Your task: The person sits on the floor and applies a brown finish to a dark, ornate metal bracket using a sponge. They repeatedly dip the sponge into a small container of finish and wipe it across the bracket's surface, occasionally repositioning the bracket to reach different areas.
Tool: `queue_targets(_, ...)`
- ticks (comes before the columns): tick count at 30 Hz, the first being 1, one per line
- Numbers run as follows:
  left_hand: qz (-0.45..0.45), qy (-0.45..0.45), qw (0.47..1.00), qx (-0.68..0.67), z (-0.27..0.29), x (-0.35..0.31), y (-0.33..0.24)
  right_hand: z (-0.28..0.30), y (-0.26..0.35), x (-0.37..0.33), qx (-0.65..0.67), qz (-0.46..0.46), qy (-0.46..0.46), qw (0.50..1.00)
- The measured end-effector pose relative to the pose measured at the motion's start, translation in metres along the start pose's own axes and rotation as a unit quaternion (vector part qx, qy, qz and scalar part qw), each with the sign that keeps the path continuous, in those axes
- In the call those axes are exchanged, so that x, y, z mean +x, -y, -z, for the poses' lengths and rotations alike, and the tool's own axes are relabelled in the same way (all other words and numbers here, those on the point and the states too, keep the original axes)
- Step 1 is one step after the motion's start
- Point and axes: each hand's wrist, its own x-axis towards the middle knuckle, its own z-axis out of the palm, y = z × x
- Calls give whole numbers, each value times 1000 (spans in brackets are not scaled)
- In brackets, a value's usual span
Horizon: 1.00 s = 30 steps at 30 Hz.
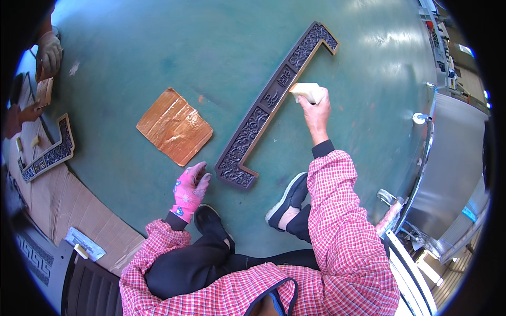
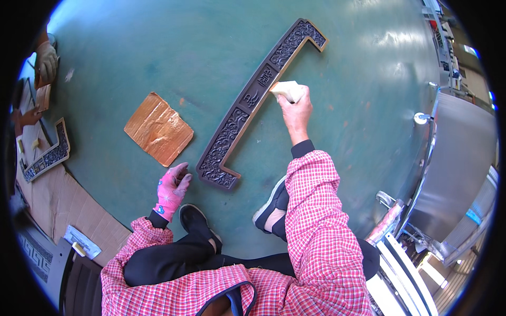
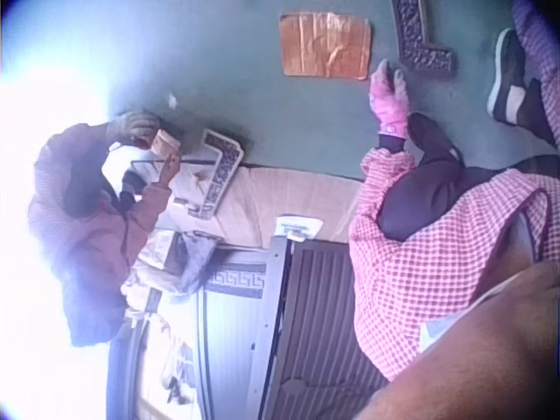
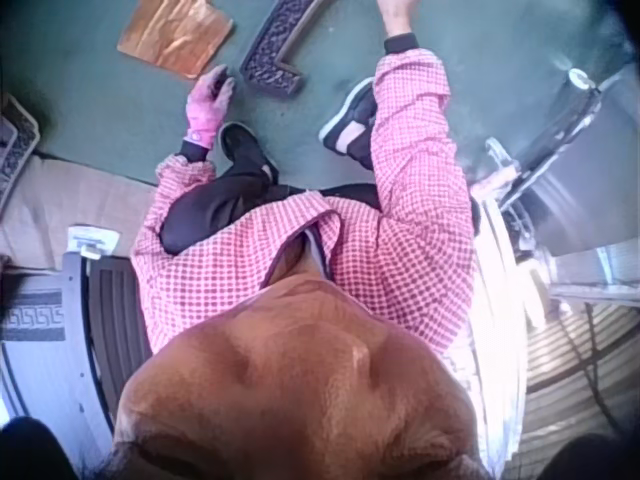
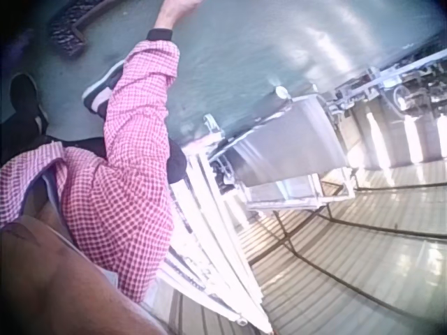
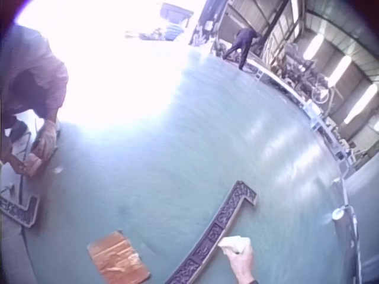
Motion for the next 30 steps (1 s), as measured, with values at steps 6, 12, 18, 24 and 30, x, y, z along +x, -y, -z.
queue_targets(6, 4, 6, 1000, 12, -3, 4, -13, -12, -3, -7, 0, -20, 14, 1000)
queue_targets(12, 84, 42, 995, -37, -10, 9, -5, -13, 4, -25, -9, -7, 57, 998)
queue_targets(18, 123, 65, 985, -105, -12, 11, -5, -12, 14, -62, 7, -32, 96, 995)
queue_targets(24, 145, 72, 977, -136, -11, 12, -8, -13, 19, -100, 21, -51, 120, 991)
queue_targets(30, 140, 59, 978, -140, -12, 12, -3, -15, 28, -132, 52, -57, 151, 985)
